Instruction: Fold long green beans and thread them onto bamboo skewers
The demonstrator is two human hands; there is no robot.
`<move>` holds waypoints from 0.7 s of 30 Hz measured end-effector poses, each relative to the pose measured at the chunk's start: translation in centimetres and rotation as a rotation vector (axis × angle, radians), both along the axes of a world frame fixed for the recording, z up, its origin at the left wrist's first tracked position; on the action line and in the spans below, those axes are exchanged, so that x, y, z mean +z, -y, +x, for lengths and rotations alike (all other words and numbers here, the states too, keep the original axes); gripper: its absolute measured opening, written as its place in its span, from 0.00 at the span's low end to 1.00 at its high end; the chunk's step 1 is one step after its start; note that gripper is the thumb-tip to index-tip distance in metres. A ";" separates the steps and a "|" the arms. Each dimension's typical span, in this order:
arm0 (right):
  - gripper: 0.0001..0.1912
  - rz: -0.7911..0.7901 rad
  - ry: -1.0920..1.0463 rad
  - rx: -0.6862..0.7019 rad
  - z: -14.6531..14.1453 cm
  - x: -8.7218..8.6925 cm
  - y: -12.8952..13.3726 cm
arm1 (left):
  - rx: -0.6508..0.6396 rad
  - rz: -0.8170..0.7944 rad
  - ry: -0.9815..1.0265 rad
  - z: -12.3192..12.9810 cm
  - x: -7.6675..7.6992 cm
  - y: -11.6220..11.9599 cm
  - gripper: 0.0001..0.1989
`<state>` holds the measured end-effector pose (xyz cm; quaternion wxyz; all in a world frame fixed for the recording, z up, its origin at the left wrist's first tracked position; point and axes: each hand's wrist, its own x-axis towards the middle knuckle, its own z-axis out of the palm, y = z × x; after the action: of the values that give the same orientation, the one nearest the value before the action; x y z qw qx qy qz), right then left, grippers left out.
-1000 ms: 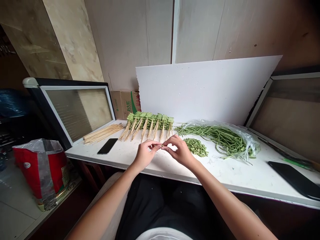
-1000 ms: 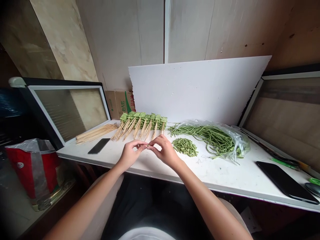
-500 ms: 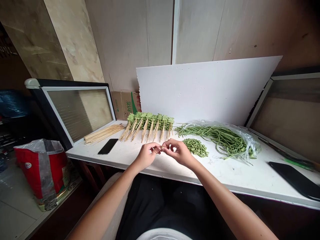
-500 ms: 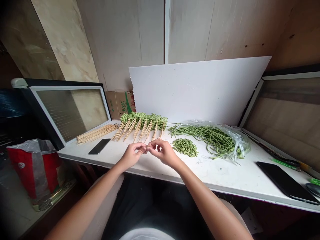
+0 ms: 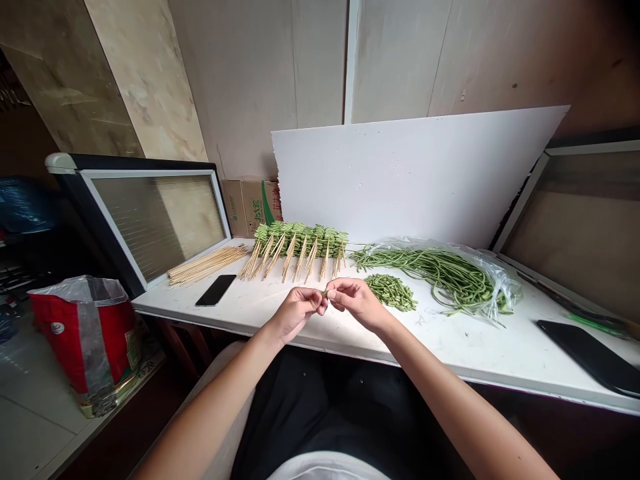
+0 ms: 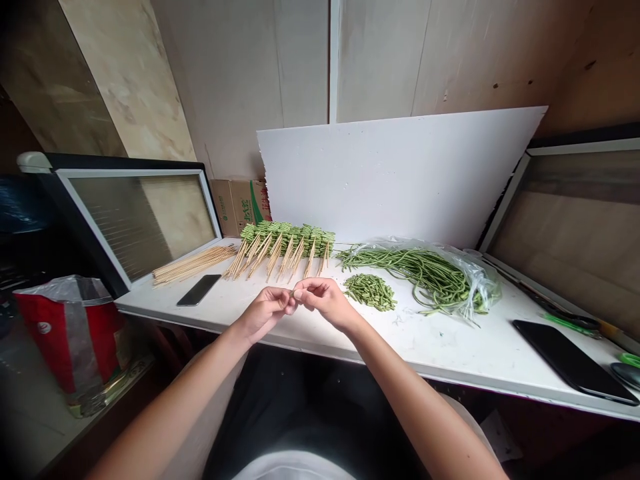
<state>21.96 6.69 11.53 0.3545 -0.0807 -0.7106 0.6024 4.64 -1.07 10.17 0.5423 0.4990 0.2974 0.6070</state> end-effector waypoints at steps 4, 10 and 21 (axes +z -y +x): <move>0.13 -0.078 -0.069 -0.002 -0.8 -0.8 0.1 | -0.009 -0.020 0.211 0.4 0.0 -0.1 0.08; 0.17 0.040 -0.044 -0.298 0.8 0.0 -2.1 | 0.038 -0.052 0.171 -0.7 -0.1 -0.8 0.13; 0.13 0.675 0.846 -0.893 9.8 -2.6 -12.2 | -0.057 -0.137 0.208 -1.7 -1.6 -1.4 0.12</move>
<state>31.80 18.88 8.98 0.2669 -0.4778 -0.8346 0.0625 2.98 0.36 8.62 0.6201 0.4034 0.2659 0.6181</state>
